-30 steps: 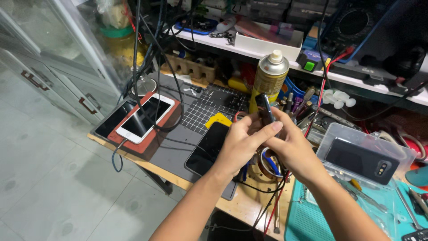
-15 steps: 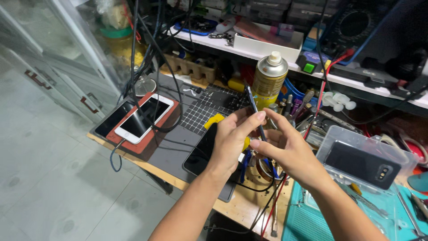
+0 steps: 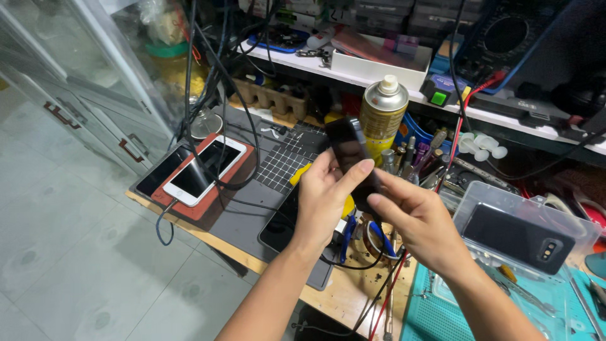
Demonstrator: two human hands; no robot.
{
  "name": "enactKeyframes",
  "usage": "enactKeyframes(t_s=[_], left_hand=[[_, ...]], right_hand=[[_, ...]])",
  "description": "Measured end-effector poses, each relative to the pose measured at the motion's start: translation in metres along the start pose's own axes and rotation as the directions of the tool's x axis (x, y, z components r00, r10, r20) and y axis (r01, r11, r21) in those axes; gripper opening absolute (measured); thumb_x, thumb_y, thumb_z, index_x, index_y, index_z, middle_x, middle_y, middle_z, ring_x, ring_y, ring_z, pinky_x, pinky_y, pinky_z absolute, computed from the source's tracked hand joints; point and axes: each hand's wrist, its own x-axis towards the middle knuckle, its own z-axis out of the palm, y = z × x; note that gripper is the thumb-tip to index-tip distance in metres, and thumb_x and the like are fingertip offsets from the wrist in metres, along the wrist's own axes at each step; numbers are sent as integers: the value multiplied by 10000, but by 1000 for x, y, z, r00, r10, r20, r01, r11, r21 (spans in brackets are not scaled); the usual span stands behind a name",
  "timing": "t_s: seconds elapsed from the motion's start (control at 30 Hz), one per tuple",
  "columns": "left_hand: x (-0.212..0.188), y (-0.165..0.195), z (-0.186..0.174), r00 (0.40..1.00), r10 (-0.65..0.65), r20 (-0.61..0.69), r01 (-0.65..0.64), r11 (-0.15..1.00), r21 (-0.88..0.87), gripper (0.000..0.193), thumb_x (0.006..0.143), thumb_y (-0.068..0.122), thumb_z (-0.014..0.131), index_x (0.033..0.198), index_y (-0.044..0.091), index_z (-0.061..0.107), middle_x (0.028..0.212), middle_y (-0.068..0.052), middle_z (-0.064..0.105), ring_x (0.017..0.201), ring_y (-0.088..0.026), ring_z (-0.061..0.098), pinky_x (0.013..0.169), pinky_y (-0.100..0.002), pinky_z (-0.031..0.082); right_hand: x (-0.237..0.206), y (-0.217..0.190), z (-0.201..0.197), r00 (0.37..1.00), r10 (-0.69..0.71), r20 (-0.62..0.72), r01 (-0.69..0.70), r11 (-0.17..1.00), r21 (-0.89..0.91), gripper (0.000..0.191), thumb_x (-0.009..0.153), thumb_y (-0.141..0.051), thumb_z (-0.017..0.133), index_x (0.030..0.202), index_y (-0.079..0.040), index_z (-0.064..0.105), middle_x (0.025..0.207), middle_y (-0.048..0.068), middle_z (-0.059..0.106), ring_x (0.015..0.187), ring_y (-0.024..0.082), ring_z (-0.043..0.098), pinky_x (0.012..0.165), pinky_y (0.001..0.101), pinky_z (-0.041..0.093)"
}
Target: The person repairs a smartphone at a workbench. They hold the opened phone, pry at internal components with a flat tool, disconnect and reposition parts, briefly plug a cable into the phone, and use tweezers to work on the exposed board and camera area.
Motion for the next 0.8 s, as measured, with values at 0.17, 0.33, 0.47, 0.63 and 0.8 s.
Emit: enactKeyframes(t_s=[0.17, 0.33, 0.47, 0.63, 0.8], left_hand=[[-4, -1, 0, 992, -19, 123, 25, 999, -47, 371, 1032, 122, 654, 1362, -31, 582, 1207, -75, 669, 1096, -127, 626, 1004, -277, 501], [-2, 4, -11, 983, -79, 166, 102, 986, -132, 428, 1049, 87, 587, 1449, -57, 537, 1309, -103, 653, 1177, -133, 626, 1028, -271, 504], [-2, 7, -16, 992, -114, 51, 118, 988, -98, 459, 995, 6, 568, 1449, -56, 542, 1317, -129, 673, 1122, -144, 663, 942, -274, 547], [-3, 9, -17, 997, -77, 2, 77, 997, -4, 434, 959, -50, 607, 1391, -89, 590, 1238, -178, 710, 1065, -175, 698, 933, -296, 573], [-6, 11, -17, 1000, -15, 5, 15, 997, 79, 417, 954, -55, 617, 1367, -102, 604, 1237, -182, 726, 1088, -172, 708, 962, -274, 571]], right_hand=[[-12, -1, 9, 993, -74, -97, 14, 857, -516, 546, 972, -109, 730, 1498, -106, 582, 1014, 108, 762, 864, 132, 608, 761, 304, 550], [-5, -7, 6, 996, -18, -86, 11, 996, -84, 451, 971, -114, 589, 1415, -33, 602, 1108, 67, 741, 948, 105, 690, 836, 307, 588], [8, -7, -5, 982, 190, -16, -174, 928, 329, 376, 1005, -131, 501, 1345, -10, 606, 1183, 85, 727, 996, 167, 712, 845, 373, 590], [13, 5, -9, 973, 233, 6, -219, 907, 359, 323, 1020, -146, 491, 1280, -5, 621, 1153, 78, 717, 996, 156, 691, 852, 362, 573], [16, 11, -11, 973, 226, 47, -226, 889, 399, 305, 1033, -138, 495, 1256, 17, 633, 1133, 78, 718, 983, 138, 681, 867, 323, 555]])
